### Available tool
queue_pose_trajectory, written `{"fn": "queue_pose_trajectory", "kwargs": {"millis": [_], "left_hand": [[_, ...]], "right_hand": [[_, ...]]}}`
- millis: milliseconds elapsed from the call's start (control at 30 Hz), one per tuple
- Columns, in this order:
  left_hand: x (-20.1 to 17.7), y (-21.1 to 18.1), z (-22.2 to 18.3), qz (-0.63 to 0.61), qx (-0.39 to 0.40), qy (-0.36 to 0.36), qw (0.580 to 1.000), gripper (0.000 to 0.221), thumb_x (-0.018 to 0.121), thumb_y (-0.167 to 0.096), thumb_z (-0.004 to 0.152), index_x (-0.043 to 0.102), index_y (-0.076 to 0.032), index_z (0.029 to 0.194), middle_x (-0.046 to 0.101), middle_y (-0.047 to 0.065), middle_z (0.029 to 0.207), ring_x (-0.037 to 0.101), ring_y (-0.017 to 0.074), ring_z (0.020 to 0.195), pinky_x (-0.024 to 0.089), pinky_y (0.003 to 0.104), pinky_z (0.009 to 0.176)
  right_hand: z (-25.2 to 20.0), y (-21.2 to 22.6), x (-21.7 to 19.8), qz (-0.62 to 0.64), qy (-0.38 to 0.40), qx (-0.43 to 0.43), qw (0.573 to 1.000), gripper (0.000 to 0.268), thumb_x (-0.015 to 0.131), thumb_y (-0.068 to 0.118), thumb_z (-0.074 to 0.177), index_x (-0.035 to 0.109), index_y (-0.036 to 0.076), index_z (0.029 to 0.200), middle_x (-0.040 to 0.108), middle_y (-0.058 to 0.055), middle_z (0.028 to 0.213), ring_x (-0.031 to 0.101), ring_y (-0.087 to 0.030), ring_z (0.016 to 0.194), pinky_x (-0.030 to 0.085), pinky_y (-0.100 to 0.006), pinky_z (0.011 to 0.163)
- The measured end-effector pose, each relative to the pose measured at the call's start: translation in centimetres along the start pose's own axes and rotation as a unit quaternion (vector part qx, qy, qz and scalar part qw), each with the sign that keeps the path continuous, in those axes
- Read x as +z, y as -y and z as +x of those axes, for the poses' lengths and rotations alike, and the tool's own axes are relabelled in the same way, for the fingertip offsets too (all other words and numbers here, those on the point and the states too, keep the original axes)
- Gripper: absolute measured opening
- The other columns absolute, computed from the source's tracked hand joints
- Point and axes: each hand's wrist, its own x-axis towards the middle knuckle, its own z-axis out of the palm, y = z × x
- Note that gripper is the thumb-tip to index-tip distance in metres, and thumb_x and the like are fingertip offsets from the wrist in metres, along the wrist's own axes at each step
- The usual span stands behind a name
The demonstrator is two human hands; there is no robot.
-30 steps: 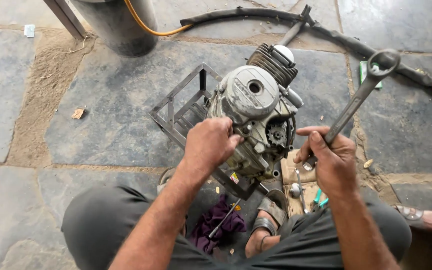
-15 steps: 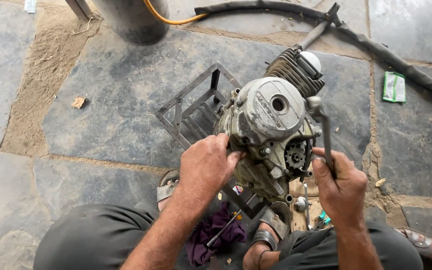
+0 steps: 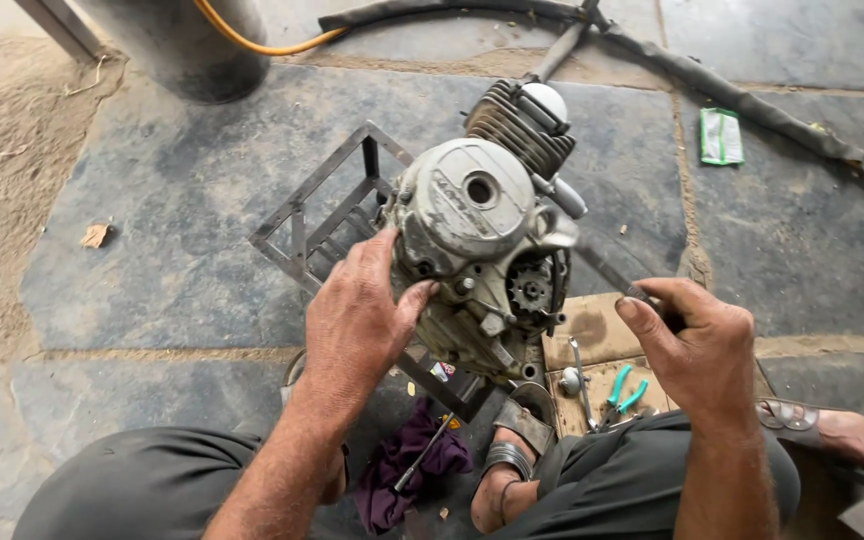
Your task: The person disassembles a small engine by loosening bolts with a wrench and a T-handle socket tool. They remove the drive sprocket and a metal cover before detaching the cylinder head from the engine block.
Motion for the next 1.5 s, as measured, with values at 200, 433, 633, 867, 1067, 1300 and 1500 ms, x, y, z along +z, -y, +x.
{"fn": "queue_pose_trajectory", "kwargs": {"millis": [200,433,633,867,1067,1300,1500], "left_hand": [[0.6,-2.0,0.3,-0.008,0.054,-0.027,0.998,0.075,0.086,-0.030,0.079,0.051,-0.003,0.140,0.059,0.022,0.133,0.062,0.0387,0.119,0.052,0.047,0.095],[0.6,-2.5,0.6,0.017,0.037,0.001,0.999,0.076,0.086,-0.031,0.079,0.051,-0.001,0.140,0.060,0.020,0.129,0.062,0.0362,0.119,0.052,0.046,0.097],[0.4,-2.4,0.6,0.040,0.052,0.004,0.998,0.076,0.085,-0.033,0.080,0.051,0.000,0.139,0.061,0.021,0.129,0.063,0.0378,0.116,0.052,0.047,0.094],[0.5,-2.0,0.6,0.043,0.062,-0.007,0.997,0.074,0.085,-0.033,0.080,0.052,-0.001,0.139,0.062,0.020,0.128,0.063,0.0379,0.117,0.052,0.047,0.095],[0.6,-2.0,0.8,0.048,0.063,-0.003,0.997,0.076,0.086,-0.035,0.079,0.053,-0.002,0.138,0.063,0.020,0.124,0.064,0.0376,0.115,0.053,0.047,0.092],[0.7,-2.0,0.8,0.057,0.065,0.003,0.996,0.076,0.086,-0.036,0.081,0.052,-0.001,0.139,0.063,0.021,0.125,0.066,0.0380,0.112,0.055,0.047,0.090],[0.2,-2.6,0.7,0.081,0.050,0.019,0.995,0.077,0.084,-0.038,0.081,0.051,-0.002,0.141,0.063,0.021,0.127,0.066,0.0390,0.108,0.055,0.048,0.086]], "right_hand": [[-1.0,-1.2,-1.8,-0.135,0.114,0.137,0.975,0.038,0.073,0.048,0.087,0.083,0.013,0.099,0.071,-0.008,0.062,0.066,-0.018,0.056,0.049,-0.036,0.054],[-1.8,-5.1,-0.4,-0.158,0.152,0.221,0.950,0.048,0.066,0.057,0.092,0.084,0.012,0.097,0.071,-0.011,0.067,0.066,-0.023,0.063,0.050,-0.041,0.061],[-1.3,-4.8,-0.3,-0.118,0.171,0.209,0.956,0.048,0.064,0.055,0.093,0.083,0.011,0.099,0.073,-0.012,0.070,0.069,-0.024,0.067,0.052,-0.042,0.065],[-1.2,-3.0,0.5,-0.165,0.193,0.202,0.946,0.055,0.065,0.061,0.092,0.082,0.008,0.097,0.072,-0.016,0.073,0.070,-0.030,0.072,0.052,-0.048,0.068],[-1.8,-1.7,0.7,-0.185,0.229,0.216,0.931,0.052,0.056,0.057,0.095,0.079,0.012,0.105,0.075,-0.017,0.081,0.072,-0.033,0.077,0.056,-0.051,0.072],[-2.6,-1.4,1.1,-0.199,0.279,0.160,0.926,0.054,0.045,0.051,0.105,0.076,0.008,0.104,0.074,-0.022,0.083,0.072,-0.039,0.082,0.055,-0.054,0.079],[-1.9,-1.7,0.9,-0.175,0.278,0.174,0.928,0.052,0.044,0.052,0.102,0.076,0.011,0.107,0.074,-0.019,0.085,0.072,-0.037,0.085,0.054,-0.055,0.080]]}}
